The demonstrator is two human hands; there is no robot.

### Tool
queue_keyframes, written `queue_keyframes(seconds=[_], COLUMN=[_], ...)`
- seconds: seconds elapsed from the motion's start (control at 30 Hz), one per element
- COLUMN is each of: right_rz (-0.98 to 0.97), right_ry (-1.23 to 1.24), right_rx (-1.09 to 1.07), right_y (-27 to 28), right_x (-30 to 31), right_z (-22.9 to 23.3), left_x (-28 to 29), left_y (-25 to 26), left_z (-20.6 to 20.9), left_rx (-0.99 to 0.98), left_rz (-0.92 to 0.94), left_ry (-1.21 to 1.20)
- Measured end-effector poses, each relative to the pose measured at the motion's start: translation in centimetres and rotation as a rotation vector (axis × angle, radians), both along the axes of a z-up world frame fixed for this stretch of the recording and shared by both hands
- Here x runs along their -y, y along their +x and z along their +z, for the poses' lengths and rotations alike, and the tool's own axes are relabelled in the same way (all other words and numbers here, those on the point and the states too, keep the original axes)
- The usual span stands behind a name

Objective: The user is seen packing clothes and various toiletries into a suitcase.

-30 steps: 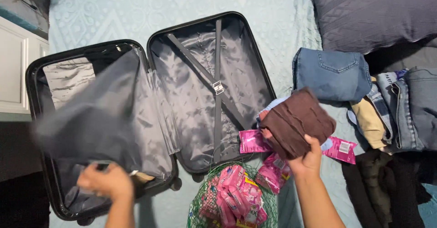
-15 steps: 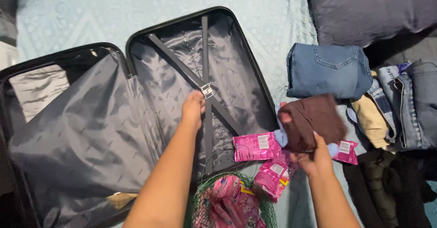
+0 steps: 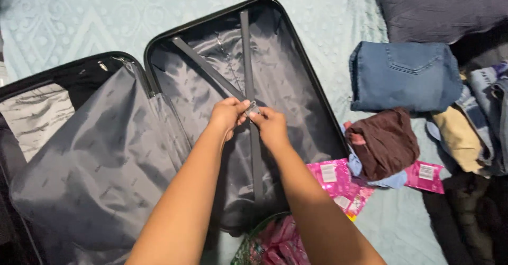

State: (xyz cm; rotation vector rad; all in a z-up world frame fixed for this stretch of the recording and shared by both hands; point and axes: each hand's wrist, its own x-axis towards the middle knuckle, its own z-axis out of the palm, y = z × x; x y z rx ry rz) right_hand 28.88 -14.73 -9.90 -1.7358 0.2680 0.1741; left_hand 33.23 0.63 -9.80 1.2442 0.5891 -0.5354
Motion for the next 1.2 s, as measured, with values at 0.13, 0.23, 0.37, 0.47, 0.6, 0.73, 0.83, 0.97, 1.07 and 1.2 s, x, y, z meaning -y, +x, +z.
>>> queue_keyframes(seconds=[0.13, 0.23, 0.37, 0.47, 0.6, 0.73, 0.83, 0.97, 1.07, 1.2], right_rz=[-0.123, -0.161, -0.183, -0.225, -0.343, -0.432, -0.479, -0.331, -0.250, -0.335], right_ry=[0.173, 0.274, 0.346, 0.376, 0.302, 0.261, 0.210, 0.427, 0.473, 0.401], right_rx=[-0.200, -0.203, -0.190, -0.192, -0.174, -0.189, -0.180, -0.244, -0.251, -0.200], right_y=[-0.5, -0.8, -1.1, -1.2, -1.3, -1.2, -0.8, -0.9, -1.0, -0.4], right_x=[-1.6, -1.4, -1.5, -1.6, -2.2, -2.6, -2.6, -0.8, -0.6, -1.6], right_z=[2.3, 2.2, 2.2, 1.6, 1.0, 1.7, 1.5, 0.8, 0.4, 1.8], left_x=[-1.1, -0.6, 0.3, 1.2, 2.1, 2.6, 2.3, 1.0, 1.0, 1.5], left_y=[0.8, 0.9, 0.5, -0.1, -0.3, -0.7, -0.8, -0.8, -1.2, -1.4], left_z=[-1.0, 0.5, 3.4, 1.3, 2.1, 3.2, 0.1, 0.1, 1.7, 1.1], left_rx=[0.038, 0.063, -0.005, 0.007, 0.180, 0.173, 0.269, 0.217, 0.094, 0.056], left_rz=[-0.123, -0.238, -0.282, -0.228, -0.195, -0.320, -0.357, -0.321, -0.293, -0.206], left_ry=[0.092, 0.261, 0.383, 0.375, 0.436, 0.561, 0.722, 0.524, 0.324, 0.199])
